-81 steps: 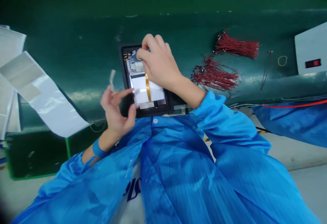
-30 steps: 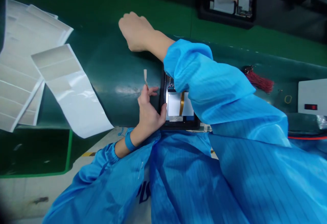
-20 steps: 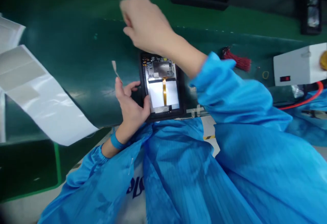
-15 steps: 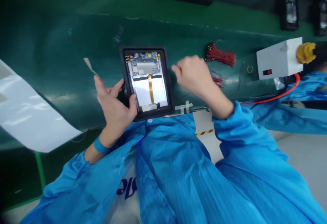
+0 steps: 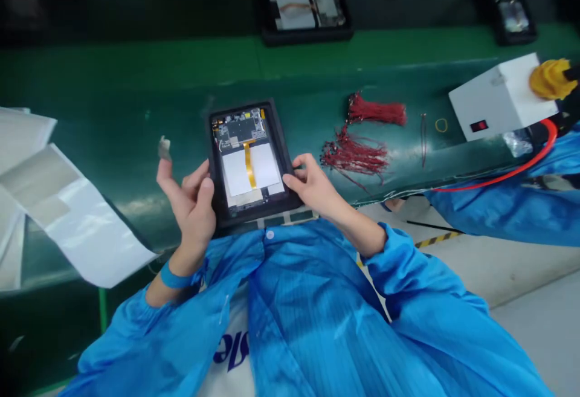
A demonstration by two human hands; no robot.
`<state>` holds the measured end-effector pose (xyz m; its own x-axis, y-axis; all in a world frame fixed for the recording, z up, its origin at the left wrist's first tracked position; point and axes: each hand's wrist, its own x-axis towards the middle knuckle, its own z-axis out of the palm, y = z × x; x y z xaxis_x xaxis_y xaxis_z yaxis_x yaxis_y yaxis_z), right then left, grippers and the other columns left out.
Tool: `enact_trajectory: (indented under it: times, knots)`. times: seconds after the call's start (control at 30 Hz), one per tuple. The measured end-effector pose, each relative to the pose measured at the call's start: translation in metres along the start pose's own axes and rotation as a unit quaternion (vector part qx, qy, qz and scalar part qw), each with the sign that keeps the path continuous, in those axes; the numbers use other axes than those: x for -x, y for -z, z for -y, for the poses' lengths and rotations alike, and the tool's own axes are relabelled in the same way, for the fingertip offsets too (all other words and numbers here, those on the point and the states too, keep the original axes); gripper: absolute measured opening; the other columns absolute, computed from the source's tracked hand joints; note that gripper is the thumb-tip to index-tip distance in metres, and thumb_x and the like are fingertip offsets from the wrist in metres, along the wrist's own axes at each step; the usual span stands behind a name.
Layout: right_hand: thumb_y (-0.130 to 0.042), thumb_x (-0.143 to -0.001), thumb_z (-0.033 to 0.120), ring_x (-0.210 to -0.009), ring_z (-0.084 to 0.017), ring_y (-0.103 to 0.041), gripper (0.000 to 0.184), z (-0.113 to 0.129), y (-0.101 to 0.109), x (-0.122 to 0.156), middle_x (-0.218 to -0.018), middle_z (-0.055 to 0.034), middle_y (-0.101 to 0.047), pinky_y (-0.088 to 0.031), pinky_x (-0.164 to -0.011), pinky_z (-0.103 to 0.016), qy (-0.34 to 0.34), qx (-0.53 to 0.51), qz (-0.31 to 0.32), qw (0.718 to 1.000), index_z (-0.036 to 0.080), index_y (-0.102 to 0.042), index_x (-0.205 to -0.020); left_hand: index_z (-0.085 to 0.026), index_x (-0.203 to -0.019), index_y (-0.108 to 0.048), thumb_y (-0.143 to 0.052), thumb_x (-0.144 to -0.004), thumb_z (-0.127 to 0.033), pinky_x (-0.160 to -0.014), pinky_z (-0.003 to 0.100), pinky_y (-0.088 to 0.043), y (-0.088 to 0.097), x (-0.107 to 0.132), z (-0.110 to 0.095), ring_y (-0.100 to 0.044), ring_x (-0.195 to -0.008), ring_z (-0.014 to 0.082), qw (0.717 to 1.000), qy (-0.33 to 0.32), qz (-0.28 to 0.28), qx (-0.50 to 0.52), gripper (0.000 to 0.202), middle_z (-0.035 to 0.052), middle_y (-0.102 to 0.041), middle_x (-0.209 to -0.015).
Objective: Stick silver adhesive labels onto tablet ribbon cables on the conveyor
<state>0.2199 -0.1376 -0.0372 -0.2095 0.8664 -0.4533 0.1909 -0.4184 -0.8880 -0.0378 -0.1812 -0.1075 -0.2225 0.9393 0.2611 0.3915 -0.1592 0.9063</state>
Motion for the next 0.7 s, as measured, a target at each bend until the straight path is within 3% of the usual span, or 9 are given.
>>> enact_trajectory:
  times: [0.07, 0.17, 0.27, 0.33, 0.4, 0.47, 0.53, 0.6, 0.7]
  knots:
    - [-0.074, -0.076, 0.051, -0.068, -0.021, -0.064, 0.046, 0.015, 0.005, -0.027, -0.076, 0.0057, -0.065, -0.048, -0.065, -0.033, -0.003, -0.067, -0.024, 0.997, 0.032, -0.042, -0.103, -0.030, -0.166, -0.013, -0.052, -0.111, -0.045, -0.118, 0.051, -0.048, 0.001, -0.010, -0.003, -0.063, -0.133, 0.0256, 0.999, -0.014, -0.013, 0.041, 0.069, 0.0154, -0.064, -0.148]
    - [-0.068, -0.082, 0.037, -0.069, -0.018, -0.063, 0.032, 0.043, 0.003, -0.086, -0.075, 0.0069, -0.062, -0.047, -0.067, -0.029, 0.043, -0.048, -0.077, 0.995, 0.030, -0.043, -0.101, -0.031, -0.163, -0.020, -0.056, -0.109, -0.045, -0.113, 0.048, -0.050, 0.002, -0.023, -0.006, -0.063, -0.130, 0.0260, 0.994, -0.085, -0.054, 0.038, 0.066, 0.0152, -0.060, -0.151]
    - [-0.060, -0.093, 0.027, -0.085, -0.018, -0.066, 0.018, 0.073, -0.012, -0.159, -0.083, 0.0039, -0.063, -0.052, -0.081, -0.032, 0.077, 0.051, -0.132, 0.987, 0.029, -0.042, -0.098, -0.030, -0.162, -0.024, -0.060, -0.106, -0.042, -0.108, 0.047, -0.049, 0.001, -0.027, -0.008, -0.063, -0.126, 0.0256, 0.991, -0.110, -0.068, 0.021, 0.068, 0.0149, -0.059, -0.147]
    - [-0.058, -0.097, 0.025, -0.105, -0.019, -0.066, 0.015, 0.093, -0.024, -0.211, -0.102, -0.0017, -0.068, -0.053, -0.093, -0.036, 0.113, 0.120, -0.166, 0.972, 0.027, -0.044, -0.101, -0.029, -0.162, -0.026, -0.061, -0.104, -0.040, -0.106, 0.046, -0.049, -0.002, -0.025, -0.007, -0.062, -0.125, 0.0254, 0.993, -0.101, -0.062, 0.021, 0.068, 0.0152, -0.060, -0.144]
    - [-0.056, -0.103, 0.028, -0.116, -0.021, -0.064, 0.009, 0.114, -0.032, -0.259, -0.114, -0.0058, -0.069, -0.052, -0.102, -0.039, 0.139, 0.201, -0.160, 0.956, 0.026, -0.049, -0.107, -0.028, -0.161, -0.027, -0.062, -0.103, -0.038, -0.106, 0.046, -0.049, -0.005, -0.021, -0.007, -0.062, -0.127, 0.0259, 0.995, -0.087, -0.048, 0.021, 0.069, 0.0158, -0.061, -0.142]
    - [-0.050, -0.107, 0.035, -0.116, -0.025, -0.065, 0.012, 0.132, -0.025, -0.297, -0.115, -0.0084, -0.071, -0.050, -0.106, -0.044, 0.165, 0.307, -0.142, 0.927, 0.024, -0.054, -0.108, -0.028, -0.161, -0.028, -0.064, -0.103, -0.035, -0.107, 0.047, -0.049, -0.006, -0.017, -0.006, -0.061, -0.130, 0.0268, 0.996, -0.079, -0.034, 0.022, 0.069, 0.0158, -0.061, -0.141]
    - [-0.043, -0.110, 0.036, -0.116, -0.029, -0.065, 0.021, 0.146, 0.002, -0.319, -0.119, -0.0123, -0.071, -0.048, -0.107, -0.047, 0.193, 0.392, -0.173, 0.883, 0.023, -0.060, -0.110, -0.029, -0.161, -0.031, -0.066, -0.101, -0.032, -0.108, 0.048, -0.050, 0.000, -0.015, -0.006, -0.061, -0.133, 0.0273, 0.996, -0.080, -0.032, 0.026, 0.070, 0.0151, -0.062, -0.141]
    - [-0.043, -0.109, 0.027, -0.124, -0.032, -0.062, 0.024, 0.151, 0.048, -0.325, -0.131, -0.0189, -0.068, -0.046, -0.110, -0.049, 0.193, 0.438, -0.271, 0.835, 0.018, -0.062, -0.119, -0.029, -0.161, -0.034, -0.070, -0.098, -0.028, -0.107, 0.048, -0.051, 0.010, -0.013, -0.004, -0.062, -0.133, 0.0272, 0.995, -0.085, -0.048, 0.027, 0.072, 0.0141, -0.063, -0.140]
    - [-0.054, -0.102, 0.017, -0.146, -0.039, -0.046, 0.037, 0.146, 0.133, -0.320, -0.152, -0.0312, -0.050, -0.041, -0.116, -0.054, 0.082, 0.446, -0.427, 0.782, 0.004, -0.055, -0.136, -0.030, -0.157, -0.037, -0.075, -0.094, -0.024, -0.105, 0.047, -0.052, 0.028, -0.011, -0.003, -0.065, -0.129, 0.0258, 0.995, -0.068, -0.078, 0.010, 0.074, 0.0119, -0.064, -0.138]
